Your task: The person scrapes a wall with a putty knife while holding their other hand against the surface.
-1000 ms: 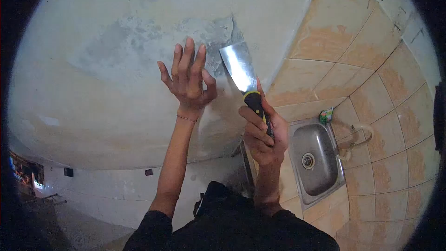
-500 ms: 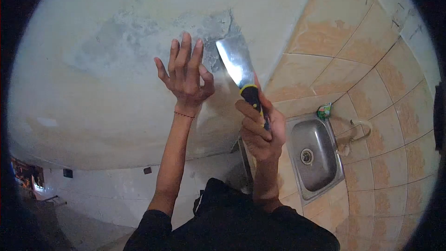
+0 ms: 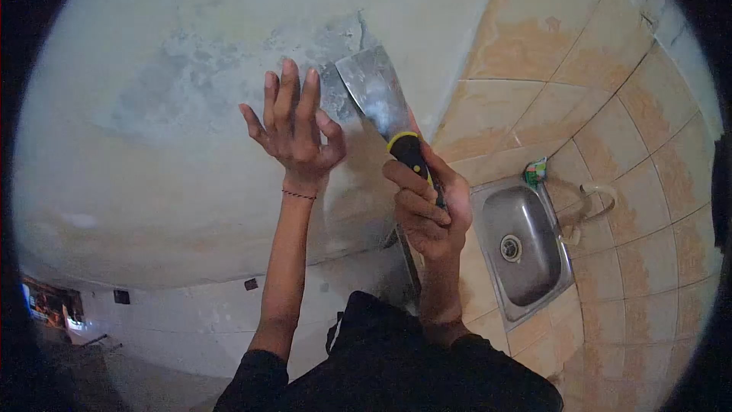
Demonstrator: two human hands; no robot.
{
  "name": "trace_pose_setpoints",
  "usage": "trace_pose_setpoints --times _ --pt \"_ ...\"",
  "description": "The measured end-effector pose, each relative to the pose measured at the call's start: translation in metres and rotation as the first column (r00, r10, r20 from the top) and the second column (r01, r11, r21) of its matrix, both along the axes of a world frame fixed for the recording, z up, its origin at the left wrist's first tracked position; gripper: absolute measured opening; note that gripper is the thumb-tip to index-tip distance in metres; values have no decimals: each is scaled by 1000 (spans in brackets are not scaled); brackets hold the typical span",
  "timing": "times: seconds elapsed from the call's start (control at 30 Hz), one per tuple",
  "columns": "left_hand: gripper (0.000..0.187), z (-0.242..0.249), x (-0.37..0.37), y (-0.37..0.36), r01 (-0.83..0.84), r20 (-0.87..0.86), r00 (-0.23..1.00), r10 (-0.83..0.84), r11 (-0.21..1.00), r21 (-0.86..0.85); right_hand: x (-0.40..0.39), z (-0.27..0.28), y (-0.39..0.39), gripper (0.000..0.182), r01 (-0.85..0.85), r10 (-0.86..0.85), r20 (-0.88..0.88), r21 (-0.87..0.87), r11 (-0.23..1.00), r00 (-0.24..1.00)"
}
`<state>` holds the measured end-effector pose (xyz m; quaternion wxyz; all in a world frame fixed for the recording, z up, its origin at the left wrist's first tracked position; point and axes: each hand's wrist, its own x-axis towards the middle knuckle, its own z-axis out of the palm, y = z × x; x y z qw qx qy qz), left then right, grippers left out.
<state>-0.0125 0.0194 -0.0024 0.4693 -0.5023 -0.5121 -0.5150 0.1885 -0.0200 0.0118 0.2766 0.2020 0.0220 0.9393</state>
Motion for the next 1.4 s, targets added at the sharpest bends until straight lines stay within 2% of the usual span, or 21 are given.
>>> trace_pose_setpoints --times 0.17,0.37,0.57,0.77,0.87,0.97,1.07,1.4 --pt "51 3 1 3 33 -7 999 -33 999 39 4 -3 -1 41 -76 74 -59 -32 997 995" --pt "52 2 3 3 18 -26 1000 -16 999 48 1 7 -8 43 38 -38 22 -8 999 999" --pt "52 3 3 2 17 -32 999 -15 999 51 4 17 -5 47 1 -2 48 20 1000 999" --pt "50 5 2 3 13 -20 1000 -13 999 50 7 14 -6 39 5 -5 56 -4 1000 998" --pt "50 3 4 2 17 -19 1000 -16 999 49 6 15 -8 44 22 -16 83 -69 997 996" --pt "50 4 2 3 5 -27 1000 -4 999 46 6 15 -11 44 30 -27 53 -62 998 998" --pt "50 4 3 2 19 -27 999 -18 999 41 3 15 -5 30 32 -32 98 6 999 995" --pt "50 4 3 1 -23 -52 998 25 999 30 3 17 -12 37 22 -21 86 -16 1000 996"
